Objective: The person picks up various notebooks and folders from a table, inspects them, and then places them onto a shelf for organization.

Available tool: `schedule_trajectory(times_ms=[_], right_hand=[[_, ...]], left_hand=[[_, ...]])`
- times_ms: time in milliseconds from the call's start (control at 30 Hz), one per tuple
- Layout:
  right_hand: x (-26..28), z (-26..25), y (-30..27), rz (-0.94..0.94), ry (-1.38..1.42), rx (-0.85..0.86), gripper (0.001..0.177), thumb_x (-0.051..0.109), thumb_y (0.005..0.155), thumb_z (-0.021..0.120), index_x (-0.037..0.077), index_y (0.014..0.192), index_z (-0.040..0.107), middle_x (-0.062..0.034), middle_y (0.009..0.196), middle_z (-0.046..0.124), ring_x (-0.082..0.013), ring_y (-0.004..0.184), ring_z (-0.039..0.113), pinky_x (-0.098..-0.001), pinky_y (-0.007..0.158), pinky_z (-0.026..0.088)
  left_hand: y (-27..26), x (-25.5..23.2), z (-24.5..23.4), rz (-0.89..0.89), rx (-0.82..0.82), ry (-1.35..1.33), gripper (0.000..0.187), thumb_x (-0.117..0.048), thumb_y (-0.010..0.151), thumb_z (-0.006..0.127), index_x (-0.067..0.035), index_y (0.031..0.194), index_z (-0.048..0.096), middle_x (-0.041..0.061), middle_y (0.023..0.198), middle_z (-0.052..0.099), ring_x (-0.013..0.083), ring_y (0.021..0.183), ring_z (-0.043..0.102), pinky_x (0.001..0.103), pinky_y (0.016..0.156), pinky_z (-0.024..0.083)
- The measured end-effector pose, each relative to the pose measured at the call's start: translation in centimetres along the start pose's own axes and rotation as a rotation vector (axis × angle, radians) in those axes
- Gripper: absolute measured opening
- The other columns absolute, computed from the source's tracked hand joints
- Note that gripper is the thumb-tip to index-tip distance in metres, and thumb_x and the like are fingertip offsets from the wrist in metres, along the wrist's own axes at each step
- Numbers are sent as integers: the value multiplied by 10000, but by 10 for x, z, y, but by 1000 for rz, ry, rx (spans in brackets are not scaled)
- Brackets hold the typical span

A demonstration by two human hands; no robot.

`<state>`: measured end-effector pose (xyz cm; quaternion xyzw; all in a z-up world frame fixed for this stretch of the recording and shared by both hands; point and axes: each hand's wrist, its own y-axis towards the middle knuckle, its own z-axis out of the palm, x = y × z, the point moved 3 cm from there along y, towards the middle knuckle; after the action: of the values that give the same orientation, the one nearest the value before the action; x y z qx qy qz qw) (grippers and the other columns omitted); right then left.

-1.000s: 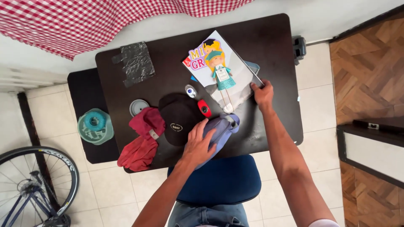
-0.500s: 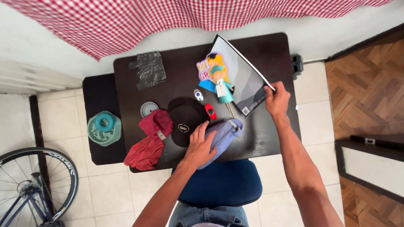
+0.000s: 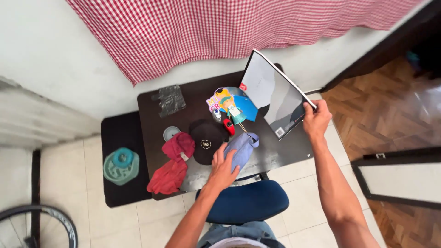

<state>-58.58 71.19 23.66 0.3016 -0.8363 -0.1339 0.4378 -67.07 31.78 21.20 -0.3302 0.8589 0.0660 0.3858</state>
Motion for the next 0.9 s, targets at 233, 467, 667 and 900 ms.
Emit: schedule_trajectory(times_ms=[233,467,667,900], right_hand=[[25,-94,-89,258,493,-154,141,22,1001,785,-24,1105,702,-51,722,428,-205,549,625,-325,463,554],[67,-134,-190,660,862,-236,128,99,997,734,120,1068,629,-36,693,562,-145,514,629,-261,408,535],[67,-135,-246,830,1154,-174,134,85,1024,675,125,1072,557,-29,802,528,-224,681,736,-423,634,702],[53,-123,-288,915,1300,-27,156,142,1046,665,203,1038,522,19,844,576,-242,771,773,-460,721,711]], left_hand=[[-59,-17,9,115,-30,-112,616,-281,890,680,-130,1448,470,188,1539,301,415,1393,348,539,1142,324],[-98,-38,9,103,57,-470,588,-450,968,645,-159,1457,493,220,1413,508,400,1257,572,504,1062,469],[-107,-41,36,81,186,-1314,742,-297,1083,558,-58,1629,115,337,1380,517,456,1187,615,589,1004,515],[-94,-30,76,13,-108,-1596,623,-159,1044,610,-159,1588,305,187,1320,598,323,1098,695,493,845,626]])
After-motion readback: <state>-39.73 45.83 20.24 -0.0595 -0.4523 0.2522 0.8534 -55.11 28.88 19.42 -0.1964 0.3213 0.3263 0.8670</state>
